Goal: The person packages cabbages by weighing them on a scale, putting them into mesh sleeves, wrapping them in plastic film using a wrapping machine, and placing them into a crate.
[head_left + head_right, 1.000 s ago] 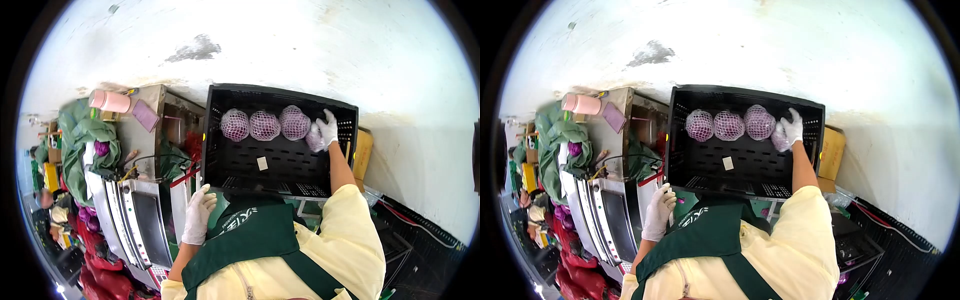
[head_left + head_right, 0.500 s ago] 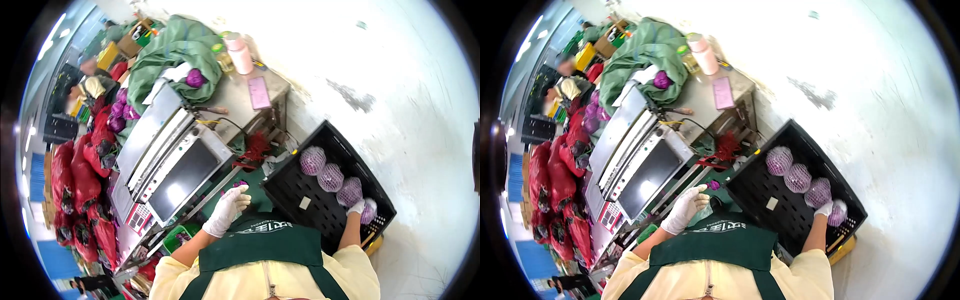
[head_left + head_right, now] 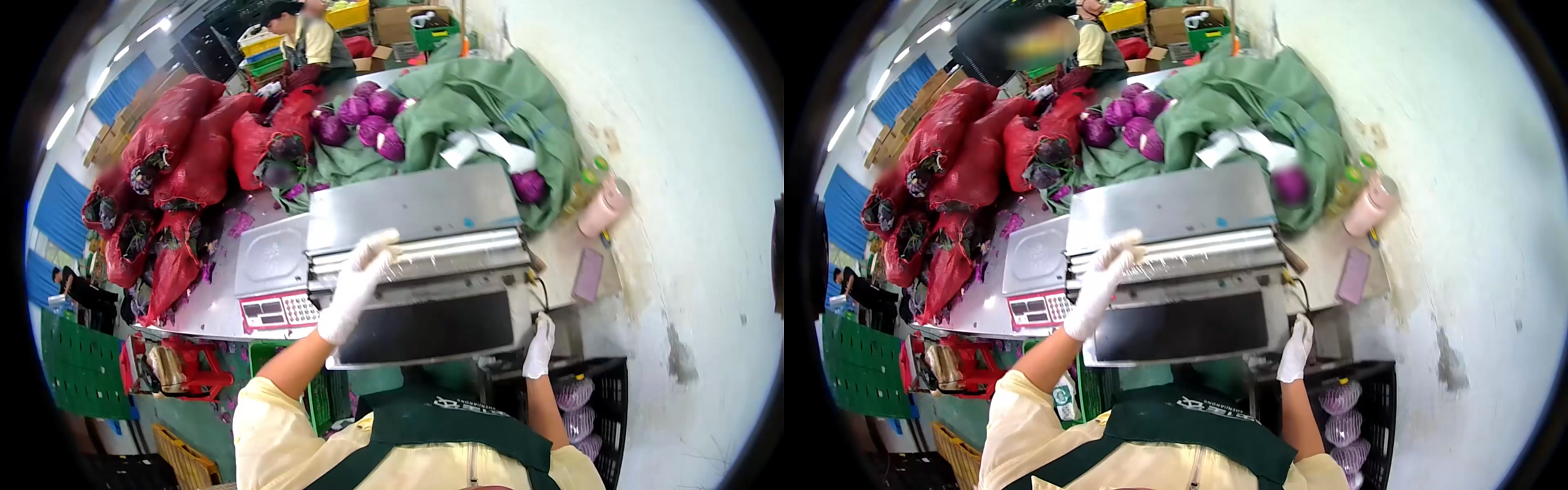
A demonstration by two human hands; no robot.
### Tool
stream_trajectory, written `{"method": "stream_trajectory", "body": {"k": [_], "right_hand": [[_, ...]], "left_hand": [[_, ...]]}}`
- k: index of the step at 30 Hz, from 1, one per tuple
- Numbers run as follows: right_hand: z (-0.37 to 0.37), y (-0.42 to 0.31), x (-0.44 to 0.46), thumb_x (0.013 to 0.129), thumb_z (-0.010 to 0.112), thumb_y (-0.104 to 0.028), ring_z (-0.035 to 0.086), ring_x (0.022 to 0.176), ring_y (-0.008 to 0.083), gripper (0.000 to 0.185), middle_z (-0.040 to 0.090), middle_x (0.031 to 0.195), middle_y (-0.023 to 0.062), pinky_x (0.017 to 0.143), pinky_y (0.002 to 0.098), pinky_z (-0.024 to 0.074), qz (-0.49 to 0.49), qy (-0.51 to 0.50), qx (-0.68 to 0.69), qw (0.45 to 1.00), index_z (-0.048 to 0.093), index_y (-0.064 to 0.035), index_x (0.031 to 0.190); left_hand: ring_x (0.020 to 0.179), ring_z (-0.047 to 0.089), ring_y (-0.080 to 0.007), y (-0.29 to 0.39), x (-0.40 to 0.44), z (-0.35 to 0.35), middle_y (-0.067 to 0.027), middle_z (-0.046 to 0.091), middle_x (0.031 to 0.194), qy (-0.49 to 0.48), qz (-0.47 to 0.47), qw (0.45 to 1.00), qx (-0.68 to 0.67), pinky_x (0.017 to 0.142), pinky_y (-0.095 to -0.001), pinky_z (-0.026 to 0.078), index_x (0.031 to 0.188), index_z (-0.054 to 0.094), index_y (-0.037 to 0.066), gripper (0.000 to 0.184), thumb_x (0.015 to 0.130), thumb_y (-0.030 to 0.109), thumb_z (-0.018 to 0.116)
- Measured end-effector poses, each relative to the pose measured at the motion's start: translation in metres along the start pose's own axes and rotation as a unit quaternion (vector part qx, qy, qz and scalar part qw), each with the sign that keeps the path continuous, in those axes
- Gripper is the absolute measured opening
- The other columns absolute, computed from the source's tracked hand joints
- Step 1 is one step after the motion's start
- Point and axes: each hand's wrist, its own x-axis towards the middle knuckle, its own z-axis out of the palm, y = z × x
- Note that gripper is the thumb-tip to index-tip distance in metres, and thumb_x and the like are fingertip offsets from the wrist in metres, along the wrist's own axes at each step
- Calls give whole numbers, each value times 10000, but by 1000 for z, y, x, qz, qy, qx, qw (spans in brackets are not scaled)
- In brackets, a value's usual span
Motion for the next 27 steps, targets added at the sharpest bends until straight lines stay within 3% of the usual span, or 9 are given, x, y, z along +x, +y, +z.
{"method": "stream_trajectory", "body": {"k": [3,6,8,11,18,21,23,25,27], "right_hand": [[47,-4,7,986,438,-244,556,899,195,357,638,935,101,843,327,429,40,102,-61,992,616,64,1018],[48,16,16,966,419,-237,525,782,203,383,639,842,138,772,340,430,-26,108,-152,982,623,86,942],[55,-2,14,937,420,-221,547,786,224,370,639,843,165,758,348,429,3,118,-181,976,628,83,926],[60,-2,16,926,427,-204,567,756,244,351,646,810,157,724,358,428,-8,124,-224,967,641,72,897],[71,7,30,939,430,-170,452,586,112,333,556,648,30,557,277,357,36,172,-217,960,671,24,816],[77,1,38,934,441,-157,432,583,93,314,523,625,5,548,264,338,9,159,-226,961,672,16,810],[86,-22,46,931,446,-147,426,585,90,302,520,625,10,547,263,331,55,140,-227,962,667,22,814],[73,-7,39,931,446,-142,433,598,89,295,532,648,13,549,260,332,24,135,-227,964,664,27,824],[73,-10,41,929,445,-136,434,606,88,289,541,673,13,556,258,337,54,142,-193,969,664,26,833]], "left_hand": [[1073,547,-126,-14,110,-90,-61,581,1206,56,144,980,124,931,-284,455,1312,502,42,412,917,108,599],[1088,565,-179,-25,205,-143,-88,584,1217,72,90,978,174,941,-324,455,1341,485,98,525,852,171,664],[1140,553,-264,-30,268,-155,-124,552,1276,85,158,794,580,950,-363,453,1376,450,156,692,755,260,736],[1300,417,-306,-69,363,-160,-126,429,1415,36,162,685,709,1039,-454,372,1433,359,184,842,711,366,752],[1417,252,-288,-126,510,-113,-94,266,1535,-52,84,691,716,1112,-514,266,1492,225,194,1003,680,453,754],[1217,467,-275,-129,526,-97,-109,499,1273,-49,55,706,705,977,-478,401,1471,283,240,1043,603,547,772],[1029,513,-272,-106,511,-83,-94,527,1079,-47,83,616,782,927,-460,410,1381,434,228,967,559,614,765],[1122,495,-313,-96,491,-80,-139,515,1189,-78,67,584,805,974,-498,381,1304,490,139,930,556,622,759],[1234,435,-373,-117,480,-97,-202,457,1320,-25,192,579,792,1027,-559,321,1241,494,51,930,543,597,778]]}}
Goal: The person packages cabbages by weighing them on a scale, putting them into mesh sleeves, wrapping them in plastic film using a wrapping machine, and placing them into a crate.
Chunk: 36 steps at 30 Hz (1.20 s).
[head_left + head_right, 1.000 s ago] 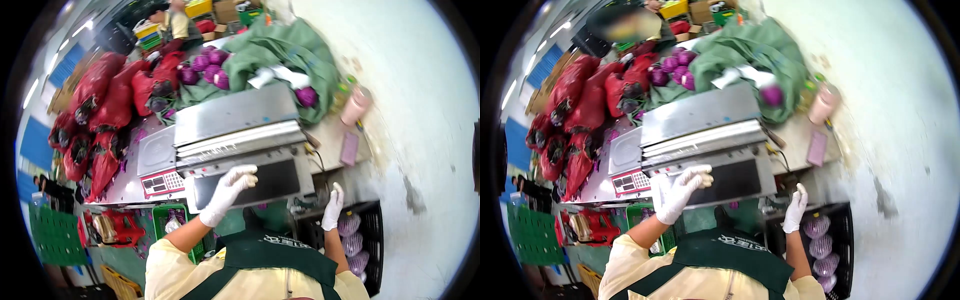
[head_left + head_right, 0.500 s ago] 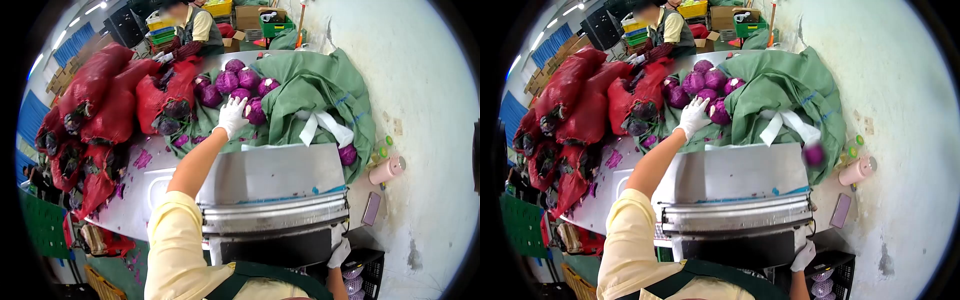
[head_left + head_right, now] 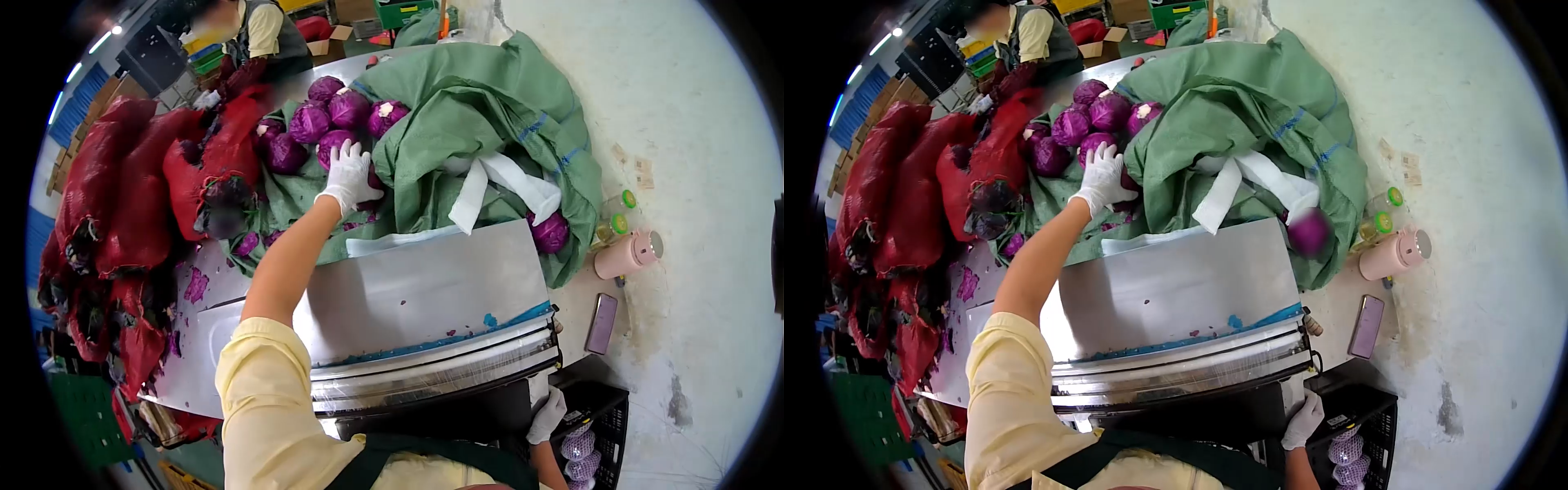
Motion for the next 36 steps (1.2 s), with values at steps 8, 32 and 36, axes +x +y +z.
{"method": "stream_trajectory", "body": {"k": [8,32,36], "right_hand": [[-10,15,-8,922,442,-137,455,601,123,283,567,692,52,567,285,363,-94,3,-47,994,660,32,859],[127,-239,82,761,706,-221,440,1258,366,794,468,1351,246,1057,380,348,-590,-419,-263,638,339,-45,1443],[150,-206,94,847,618,-201,615,1005,321,292,665,1029,183,913,377,452,-565,-378,-245,692,663,-5,1059]], "left_hand": [[1120,557,-389,-18,-45,22,-256,554,1216,-49,-324,890,-317,930,-430,486,1373,442,107,993,557,524,826],[1304,284,-469,-7,-566,-96,-264,227,1433,248,-363,885,-154,1058,-522,327,1387,411,145,1001,524,318,889],[1330,278,-493,13,-592,-121,-300,244,1443,176,-333,911,-165,1087,-510,306,1414,401,171,881,649,290,821]]}}
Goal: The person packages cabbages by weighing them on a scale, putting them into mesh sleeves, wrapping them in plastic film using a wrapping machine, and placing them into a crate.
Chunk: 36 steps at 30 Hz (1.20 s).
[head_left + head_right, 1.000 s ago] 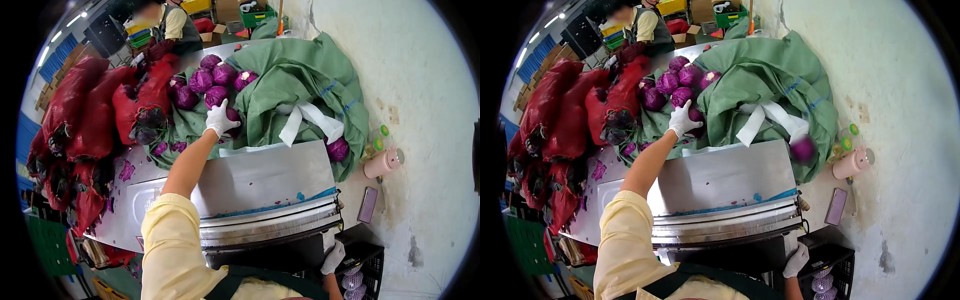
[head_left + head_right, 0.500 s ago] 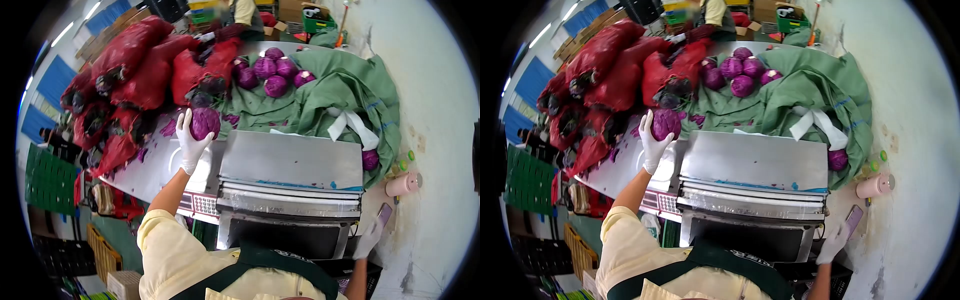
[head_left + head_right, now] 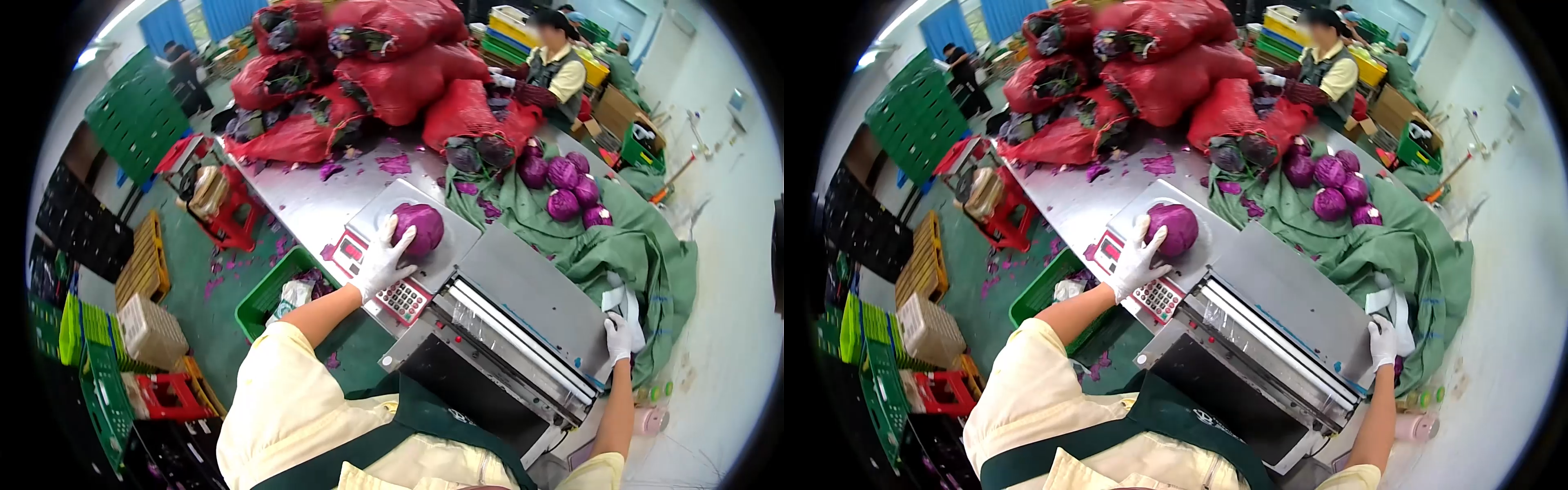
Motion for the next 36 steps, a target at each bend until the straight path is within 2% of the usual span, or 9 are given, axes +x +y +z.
{"method": "stream_trajectory", "body": {"k": [8,12,13,18,24,29,32,34,36], "right_hand": [[1,33,10,853,587,-97,617,995,314,192,654,1060,179,896,377,472,1,171,73,983,669,-39,1016],[-35,27,59,861,527,-175,571,1032,349,281,611,1142,152,903,416,467,-22,88,-149,985,642,-114,1109],[-45,6,71,879,549,-172,575,939,329,232,597,952,114,803,432,485,0,87,-203,975,640,-211,1089],[-40,-15,82,870,522,-162,527,1146,306,399,556,1235,123,931,434,462,-67,4,-334,940,571,-308,1239],[-23,-72,66,747,665,-126,569,1033,324,117,622,996,143,885,441,457,-130,-1,-231,964,626,-70,843],[-31,-187,24,778,746,-226,588,568,337,362,585,679,133,539,418,471,-156,101,19,982,440,-74,895],[-20,-279,-53,722,788,-266,632,613,281,418,624,726,146,579,393,495,-203,-51,149,967,501,-66,951],[-10,-298,-94,735,768,-324,649,712,353,420,634,769,188,619,401,496,-203,-131,148,959,534,-58,962],[-10,-304,-122,799,736,-245,636,669,201,328,654,764,74,622,327,489,-197,-140,299,923,583,-36,1000]], "left_hand": [[1313,336,-440,15,18,-11,-297,326,1420,29,-78,989,-124,1095,-447,287,1434,342,61,804,737,222,709],[1333,348,-390,22,44,-1,-278,333,1435,10,-108,985,-135,1084,-398,318,1462,305,52,862,720,135,737],[1337,349,-376,18,41,1,-271,324,1442,35,-77,991,-101,1086,-391,322,1456,324,58,830,734,112,729],[1385,291,-370,1,30,3,-276,271,1480,-6,-78,988,-137,1095,-391,304,1463,340,118,808,752,116,723],[1327,373,-388,14,-16,-29,-257,435,1374,31,-122,980,-157,1085,-388,330,1402,420,83,727,753,175,736],[1115,556,-180,114,-16,-71,-69,583,1221,127,-122,894,-411,964,-312,449,1298,519,71,496,828,17,668],[1138,513,-154,201,-7,-99,-87,405,1416,54,-80,825,-557,967,-293,430,1430,334,59,709,830,106,709],[979,555,-90,231,-13,-86,-61,565,1224,-12,-128,789,-601,843,-254,480,1319,486,29,505,864,127,685],[931,577,-98,236,-24,-65,-37,605,1119,-31,-166,763,-623,819,-248,486,1267,538,28,395,895,108,642]]}}
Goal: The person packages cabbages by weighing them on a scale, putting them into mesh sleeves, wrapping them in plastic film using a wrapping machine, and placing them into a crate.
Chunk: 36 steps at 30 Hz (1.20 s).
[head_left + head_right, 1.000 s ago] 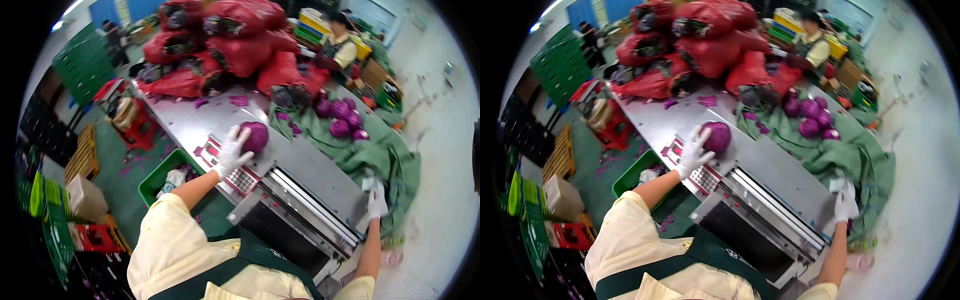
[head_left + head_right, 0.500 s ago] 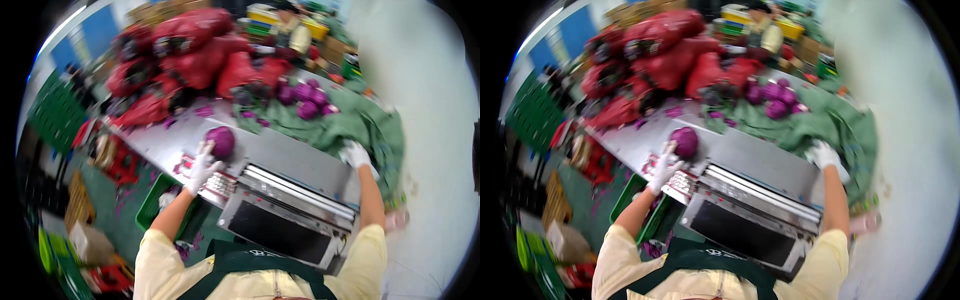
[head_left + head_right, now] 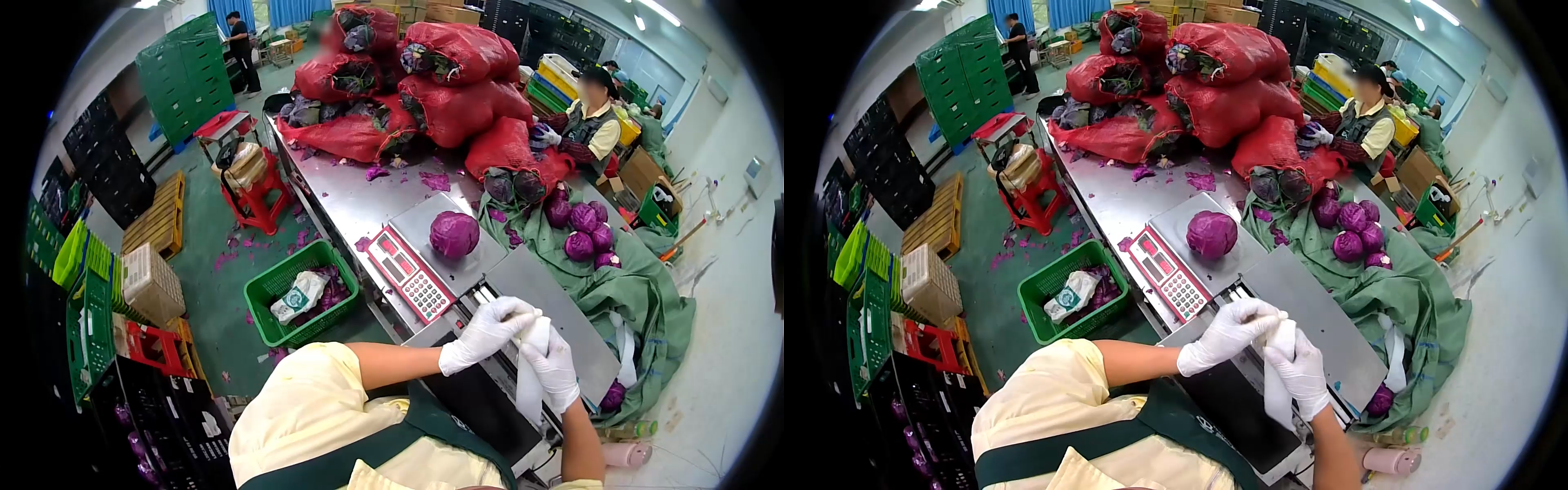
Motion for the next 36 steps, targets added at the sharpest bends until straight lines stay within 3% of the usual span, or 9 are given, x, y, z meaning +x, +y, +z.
{"method": "stream_trajectory", "body": {"k": [4,6,16,21,24,26,28,31,36], "right_hand": [[0,-9,-35,888,641,-131,568,713,65,177,627,839,-10,631,229,472,188,-21,215,958,607,-5,1008],[-4,-10,-43,905,615,-102,552,723,41,145,618,861,-18,636,205,468,215,-52,218,951,612,4,1004],[-15,8,-67,948,575,-191,564,705,60,226,632,812,13,628,206,455,185,-35,360,914,634,22,996],[57,-22,-37,973,537,-202,449,1221,154,360,485,1329,116,1022,301,382,58,131,296,944,546,7,1266],[73,-14,-17,957,565,-155,540,1099,148,298,592,1158,81,983,284,418,111,127,391,905,571,-17,1221],[88,3,-1,951,576,-144,582,965,133,177,615,1077,65,900,262,461,126,135,414,891,603,-13,1068],[107,37,14,935,587,-108,579,850,107,84,613,1011,70,778,246,487,151,99,444,877,568,-31,910],[125,-16,60,921,588,-100,513,696,67,120,544,793,4,629,234,463,93,119,288,946,482,-88,866],[133,2,125,965,546,-211,554,681,94,128,552,787,-6,623,249,499,297,251,538,748,534,-89,1002]], "left_hand": [[998,555,-121,27,-13,20,-34,550,1049,59,101,991,59,885,-255,446,1179,607,29,313,893,151,640],[1022,558,-145,15,-20,25,-54,573,1059,-103,-66,992,-43,915,-266,434,1137,626,20,288,886,160,643],[831,588,-83,19,-51,37,-22,614,943,53,-64,973,-216,755,-230,488,1110,583,9,236,908,122,628],[878,572,-90,-10,-45,25,-46,614,1013,94,-98,979,-155,765,-242,479,914,615,11,149,887,151,659],[1060,533,-209,-3,-36,8,-112,589,1145,231,141,939,213,899,-302,434,923,701,15,139,794,66,713],[893,585,-199,-9,-17,-20,-72,633,949,189,248,942,119,827,-322,457,907,680,20,103,818,70,669],[835,562,-111,-2,-10,-46,-31,623,864,186,-16,975,-120,784,-256,451,918,645,17,83,894,85,606],[870,545,-72,-4,17,-98,-8,581,942,133,-57,960,-241,783,-235,462,1051,553,23,157,941,132,580],[1083,540,-92,-8,22,-168,-40,597,1123,-196,-267,920,-212,926,-265,459,1240,495,9,490,823,107,731]]}}
